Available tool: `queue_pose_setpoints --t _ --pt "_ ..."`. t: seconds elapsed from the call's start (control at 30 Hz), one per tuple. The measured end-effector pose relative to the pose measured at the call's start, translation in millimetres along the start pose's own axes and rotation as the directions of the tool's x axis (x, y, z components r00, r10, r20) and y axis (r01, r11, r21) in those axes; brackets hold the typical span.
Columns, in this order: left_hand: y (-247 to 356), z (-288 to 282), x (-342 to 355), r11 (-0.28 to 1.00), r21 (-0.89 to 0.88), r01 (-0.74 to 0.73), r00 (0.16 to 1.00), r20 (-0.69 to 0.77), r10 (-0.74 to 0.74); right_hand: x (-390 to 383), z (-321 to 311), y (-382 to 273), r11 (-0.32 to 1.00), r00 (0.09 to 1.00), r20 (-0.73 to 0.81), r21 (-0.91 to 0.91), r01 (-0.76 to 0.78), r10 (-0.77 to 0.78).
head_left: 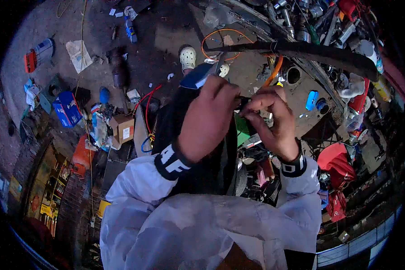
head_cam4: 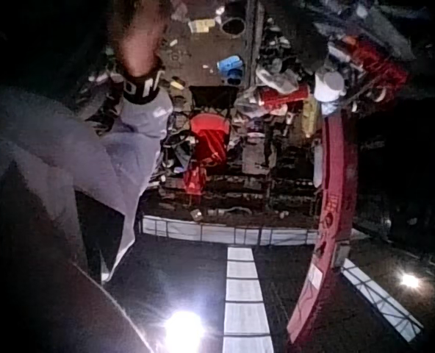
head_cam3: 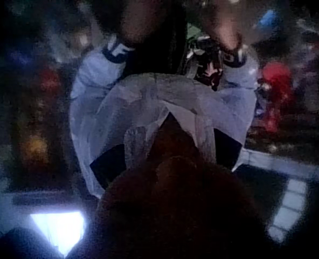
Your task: The person strips the insulation from two wires, twists the exposed strands together, and wraps the connection with electrical tape. The person repeats this process for a second pair of wires.
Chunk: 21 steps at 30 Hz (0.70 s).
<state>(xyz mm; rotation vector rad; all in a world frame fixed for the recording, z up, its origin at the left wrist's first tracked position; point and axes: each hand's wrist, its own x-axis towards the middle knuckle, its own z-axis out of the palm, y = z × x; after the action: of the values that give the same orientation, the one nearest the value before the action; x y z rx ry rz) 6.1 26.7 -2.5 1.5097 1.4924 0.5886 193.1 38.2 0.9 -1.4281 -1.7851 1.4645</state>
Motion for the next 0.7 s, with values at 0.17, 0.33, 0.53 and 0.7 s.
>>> queue_pose_setpoints --t 0.17,0.33,0.53,0.7 --pt "5.7 -14.5 12.6 0.991 -0.11 0.078 0.994 0.08 -0.069 -5.9 10.8 -2.1 0.877 0.967 -0.108 0.452 -0.16 0.232" --pt "9.6 -11.5 12.1 0.988 -0.13 0.084 0.993 0.089 -0.073 -6.9 13.0 2.5 0.995 0.994 -0.103 0.093 -0.027 0.037" --pt "3.0 -16.0 15.0 0.975 -0.181 0.127 0.98 0.174 -0.096 -6.9 13.9 4.7 0.99 0.987 -0.149 0.137 -0.045 0.066" --pt "5.7 -21.6 19.1 0.923 -0.334 0.189 0.96 0.259 -0.103 -6.3 7.8 3.1 0.996 0.993 -0.109 0.083 -0.033 0.042"
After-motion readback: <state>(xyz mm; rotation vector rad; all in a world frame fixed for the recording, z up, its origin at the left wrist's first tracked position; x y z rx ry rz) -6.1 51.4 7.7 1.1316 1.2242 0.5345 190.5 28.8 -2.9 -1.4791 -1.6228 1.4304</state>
